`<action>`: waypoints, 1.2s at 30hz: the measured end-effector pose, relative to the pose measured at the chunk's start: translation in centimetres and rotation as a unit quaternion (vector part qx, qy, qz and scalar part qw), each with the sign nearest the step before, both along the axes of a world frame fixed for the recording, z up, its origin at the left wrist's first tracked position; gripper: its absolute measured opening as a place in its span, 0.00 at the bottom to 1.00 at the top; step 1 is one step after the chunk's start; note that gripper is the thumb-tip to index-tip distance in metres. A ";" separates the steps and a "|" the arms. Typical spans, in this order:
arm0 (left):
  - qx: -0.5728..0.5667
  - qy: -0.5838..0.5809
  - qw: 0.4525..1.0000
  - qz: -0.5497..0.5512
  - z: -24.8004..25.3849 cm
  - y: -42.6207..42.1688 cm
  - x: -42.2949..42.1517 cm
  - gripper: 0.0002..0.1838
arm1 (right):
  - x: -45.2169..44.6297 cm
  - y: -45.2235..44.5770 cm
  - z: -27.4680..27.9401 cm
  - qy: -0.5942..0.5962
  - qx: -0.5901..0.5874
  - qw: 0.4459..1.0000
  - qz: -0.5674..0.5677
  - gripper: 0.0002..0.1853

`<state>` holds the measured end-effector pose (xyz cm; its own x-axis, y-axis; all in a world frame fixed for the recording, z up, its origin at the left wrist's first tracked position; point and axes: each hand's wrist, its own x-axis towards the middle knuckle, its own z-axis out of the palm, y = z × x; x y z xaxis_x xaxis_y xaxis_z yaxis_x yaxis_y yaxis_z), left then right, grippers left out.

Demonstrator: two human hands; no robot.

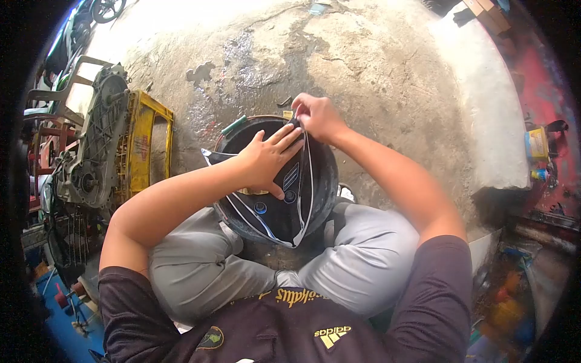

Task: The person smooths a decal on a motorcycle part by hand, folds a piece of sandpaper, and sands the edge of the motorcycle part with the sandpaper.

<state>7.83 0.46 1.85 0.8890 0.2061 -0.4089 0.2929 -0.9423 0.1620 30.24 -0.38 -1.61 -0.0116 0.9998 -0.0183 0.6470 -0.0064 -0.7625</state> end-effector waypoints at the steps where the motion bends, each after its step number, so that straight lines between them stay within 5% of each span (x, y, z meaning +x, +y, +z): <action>1: 0.004 -0.004 1.000 0.001 0.0 0.0 0.0 0.75 | 0.3 0.4 -0.4 0.003 -0.002 1.000 0.000 0.12; 36: -0.007 -0.008 1.000 0.000 -0.1 0.3 0.2 0.76 | -0.1 0.8 0.1 -0.035 0.037 0.998 0.023 0.10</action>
<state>7.99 0.76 1.75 0.8953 0.2013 -0.3974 0.2909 -0.9398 0.1793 30.09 0.39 -1.48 -0.0579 0.9969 0.0525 0.6965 0.0780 -0.7133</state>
